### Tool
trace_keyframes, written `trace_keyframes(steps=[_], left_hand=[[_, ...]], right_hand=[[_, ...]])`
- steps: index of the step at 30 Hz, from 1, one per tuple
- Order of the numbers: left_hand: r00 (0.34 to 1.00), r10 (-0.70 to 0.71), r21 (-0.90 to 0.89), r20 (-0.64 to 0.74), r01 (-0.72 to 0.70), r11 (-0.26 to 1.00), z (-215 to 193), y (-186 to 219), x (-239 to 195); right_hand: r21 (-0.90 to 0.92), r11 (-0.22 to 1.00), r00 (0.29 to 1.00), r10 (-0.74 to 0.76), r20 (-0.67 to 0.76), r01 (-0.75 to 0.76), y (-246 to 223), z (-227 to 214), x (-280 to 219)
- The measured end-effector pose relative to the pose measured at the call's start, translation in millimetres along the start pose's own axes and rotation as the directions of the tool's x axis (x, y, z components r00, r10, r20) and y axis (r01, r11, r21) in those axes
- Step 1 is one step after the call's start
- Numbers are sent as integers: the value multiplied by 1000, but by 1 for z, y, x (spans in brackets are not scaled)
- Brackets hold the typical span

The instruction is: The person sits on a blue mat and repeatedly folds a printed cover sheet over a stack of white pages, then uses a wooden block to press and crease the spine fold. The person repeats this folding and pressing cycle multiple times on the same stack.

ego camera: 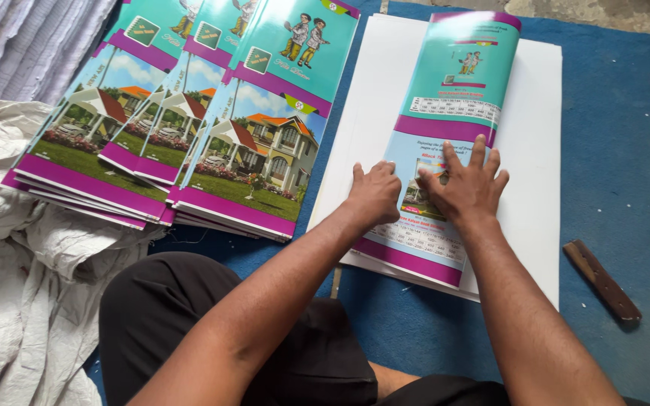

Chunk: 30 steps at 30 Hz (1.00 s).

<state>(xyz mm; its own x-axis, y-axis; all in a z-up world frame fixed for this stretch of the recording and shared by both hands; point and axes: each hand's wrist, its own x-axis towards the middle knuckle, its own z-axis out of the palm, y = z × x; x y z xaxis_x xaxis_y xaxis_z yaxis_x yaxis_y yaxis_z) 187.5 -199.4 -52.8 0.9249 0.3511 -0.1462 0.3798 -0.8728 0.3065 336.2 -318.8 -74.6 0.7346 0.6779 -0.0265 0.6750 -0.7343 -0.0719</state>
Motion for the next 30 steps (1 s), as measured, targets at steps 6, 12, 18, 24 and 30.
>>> trace_keyframes(steps=[6, 12, 18, 24, 30], left_hand=[[980, -85, 36, 181, 79, 996, -2, 16, 14], [981, -130, 24, 145, 128, 992, 1, 30, 22], [978, -128, 42, 166, 123, 992, 1, 33, 22], [970, -136, 74, 199, 123, 990, 3, 34, 23], [967, -151, 98, 204, 133, 986, 7, 37, 26]], right_hand=[[-32, 988, 979, -156, -134, 153, 29, 16, 25], [-126, 988, 993, -73, 91, 84, 45, 20, 45], [-40, 997, 988, -63, 138, 69, 46, 27, 39], [49, 994, 993, -100, 69, 96, 51, 35, 36], [24, 997, 981, -71, 180, 68, 58, 29, 51]])
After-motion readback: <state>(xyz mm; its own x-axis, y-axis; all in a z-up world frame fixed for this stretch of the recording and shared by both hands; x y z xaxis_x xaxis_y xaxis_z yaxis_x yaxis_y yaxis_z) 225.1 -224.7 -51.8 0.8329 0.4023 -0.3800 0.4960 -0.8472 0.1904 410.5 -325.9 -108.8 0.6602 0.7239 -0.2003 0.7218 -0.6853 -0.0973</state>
